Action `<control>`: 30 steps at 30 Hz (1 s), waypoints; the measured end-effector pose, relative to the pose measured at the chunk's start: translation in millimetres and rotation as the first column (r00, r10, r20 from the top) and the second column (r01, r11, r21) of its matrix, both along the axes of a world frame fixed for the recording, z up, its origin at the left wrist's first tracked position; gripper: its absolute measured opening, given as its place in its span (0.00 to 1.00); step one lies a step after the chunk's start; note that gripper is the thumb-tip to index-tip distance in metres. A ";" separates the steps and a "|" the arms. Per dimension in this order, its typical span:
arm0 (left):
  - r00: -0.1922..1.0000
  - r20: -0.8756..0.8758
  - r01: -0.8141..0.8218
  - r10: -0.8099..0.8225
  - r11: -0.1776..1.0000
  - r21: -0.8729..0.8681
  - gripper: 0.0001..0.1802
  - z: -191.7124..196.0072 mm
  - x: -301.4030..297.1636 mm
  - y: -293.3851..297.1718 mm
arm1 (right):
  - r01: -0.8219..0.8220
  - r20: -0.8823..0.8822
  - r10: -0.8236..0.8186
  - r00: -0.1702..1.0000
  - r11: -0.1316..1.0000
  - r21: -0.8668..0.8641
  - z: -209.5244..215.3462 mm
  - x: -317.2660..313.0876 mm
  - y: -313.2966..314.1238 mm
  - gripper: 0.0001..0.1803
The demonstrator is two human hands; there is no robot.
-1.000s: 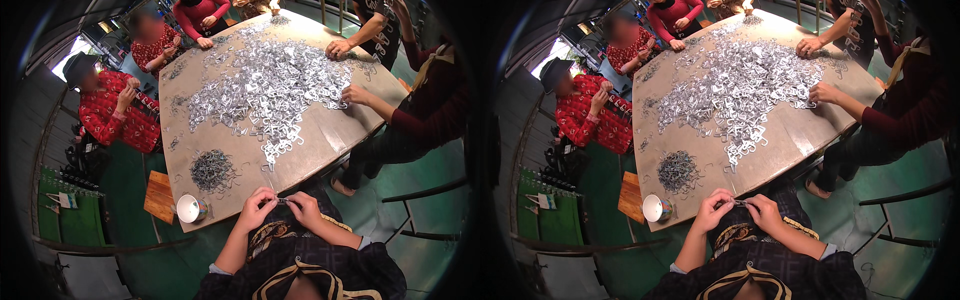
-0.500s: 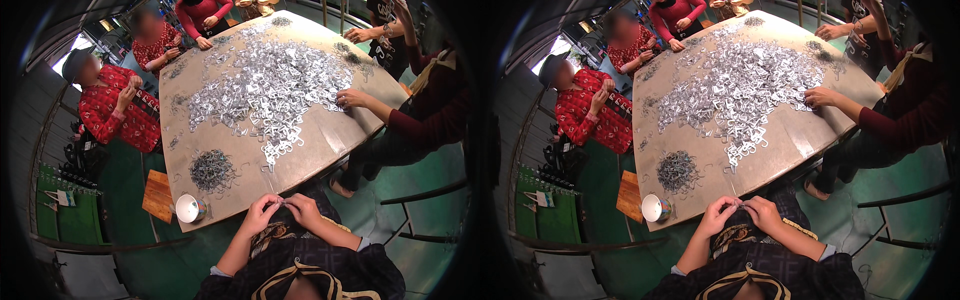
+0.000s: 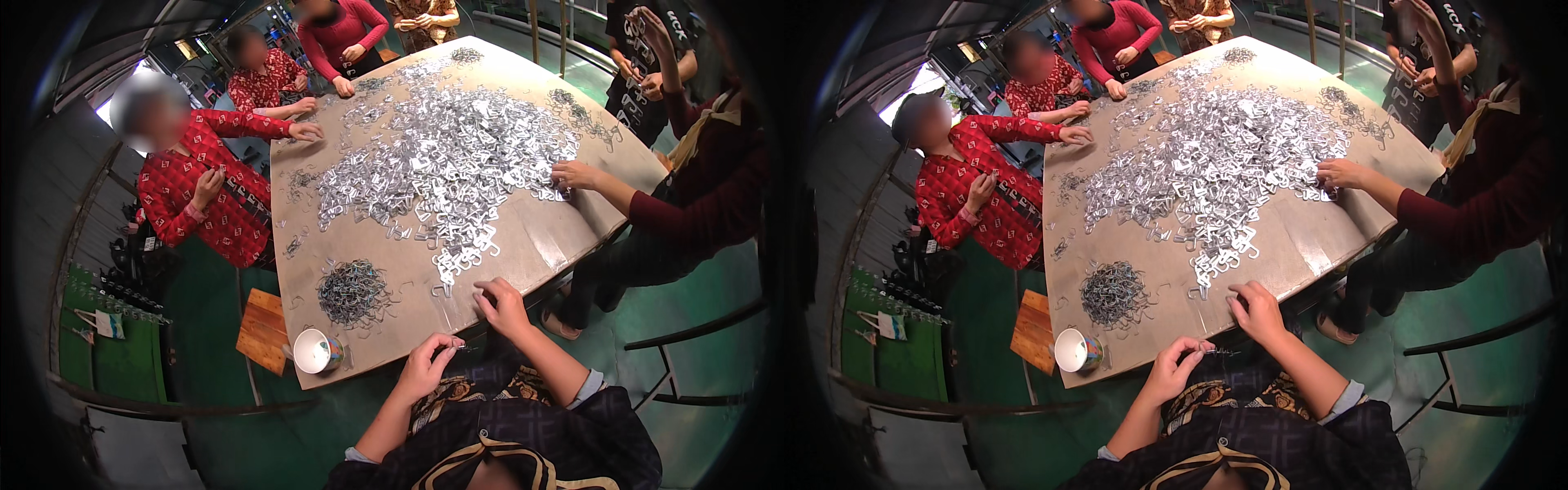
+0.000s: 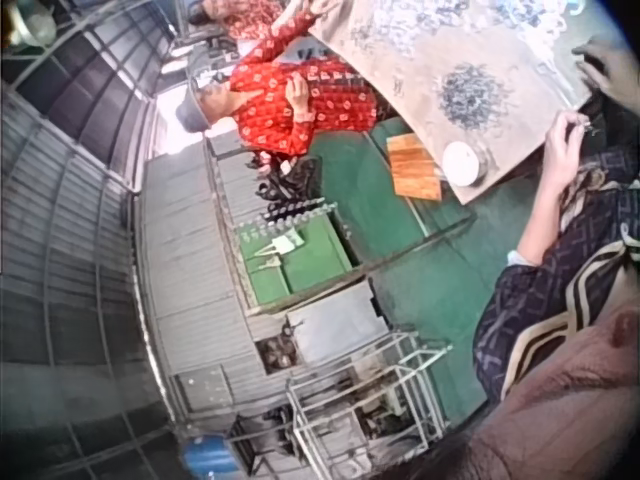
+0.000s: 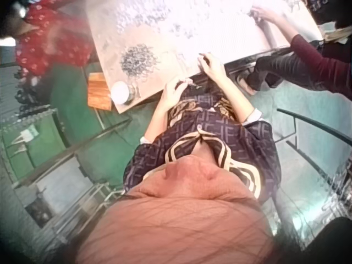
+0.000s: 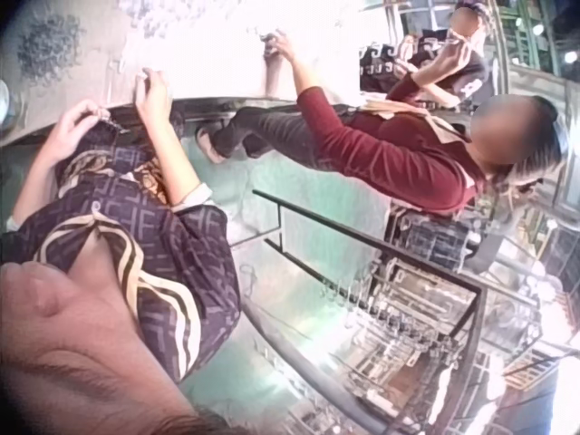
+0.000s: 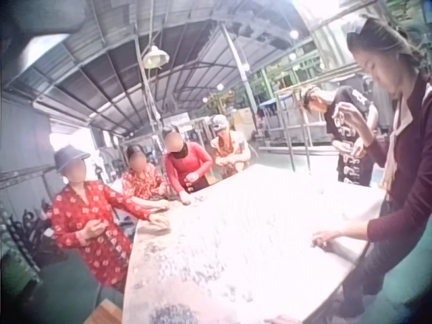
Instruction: The person assembles small metal hooks by hand at a large table with several coworkers. They pick up individual hooks and wire pieces, connect them, and place the finished assemblies into a small white bowl. The camera wearer also briefly hangs a completed chain of hooks onto a nearby metal rack.
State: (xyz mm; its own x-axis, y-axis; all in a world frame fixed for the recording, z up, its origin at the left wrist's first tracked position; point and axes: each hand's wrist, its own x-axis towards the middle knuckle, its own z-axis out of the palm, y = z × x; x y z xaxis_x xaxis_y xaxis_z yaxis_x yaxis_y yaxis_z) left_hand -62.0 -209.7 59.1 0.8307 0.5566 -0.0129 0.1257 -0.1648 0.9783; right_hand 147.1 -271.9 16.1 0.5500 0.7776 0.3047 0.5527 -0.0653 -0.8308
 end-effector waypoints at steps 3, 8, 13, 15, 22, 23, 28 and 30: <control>1.000 0.001 0.010 -0.010 0.999 0.037 0.05 -2.8 0.5 -0.8 | 0.051 0.122 -0.043 0.992 0.996 -0.066 -10.7 22.5 37.4 0.18; 1.000 -0.016 0.011 -0.009 0.994 0.108 0.06 -1.6 -0.2 -3.0 | 0.113 0.242 -0.050 0.969 0.960 -0.254 -18.8 37.6 76.8 0.19; 1.000 -0.031 0.003 0.001 0.992 0.122 0.06 -3.9 -2.3 -3.8 | 0.085 0.275 -0.002 0.961 0.953 -0.291 -10.7 37.5 78.1 0.14; 0.999 -0.034 -0.005 0.009 0.992 0.128 0.06 -8.1 -2.7 -5.1 | 0.037 0.274 0.042 0.961 0.960 -0.278 -12.7 35.5 73.4 0.13; 0.999 -0.023 -0.020 0.024 0.990 0.143 0.06 -9.1 4.9 -6.8 | 0.022 0.053 -0.014 0.998 0.988 -0.150 11.6 12.0 10.9 0.10; 0.999 -0.015 -0.031 0.034 0.988 0.151 0.06 -11.5 6.3 -7.3 | -0.014 -0.061 0.006 0.998 0.992 -0.123 16.5 3.5 -0.3 0.10; 0.998 -0.016 -0.054 0.059 0.970 0.238 0.06 -15.2 14.6 -9.4 | -0.117 -0.434 0.095 0.896 0.993 -0.025 17.5 -27.3 -29.3 0.10; 0.998 -0.027 -0.050 0.060 0.956 0.289 0.06 -16.4 16.8 -7.7 | -0.128 -0.474 0.119 0.872 0.992 0.015 25.5 -37.4 -33.9 0.10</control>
State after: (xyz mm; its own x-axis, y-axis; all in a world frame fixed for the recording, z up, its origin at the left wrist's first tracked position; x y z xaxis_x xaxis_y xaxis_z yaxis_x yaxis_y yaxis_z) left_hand -45.2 -217.4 42.6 0.8007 0.5858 0.1257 0.1760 -0.4306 0.8852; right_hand 109.7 -305.8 41.6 0.5244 0.8512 0.0189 0.0986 -0.0387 -0.9944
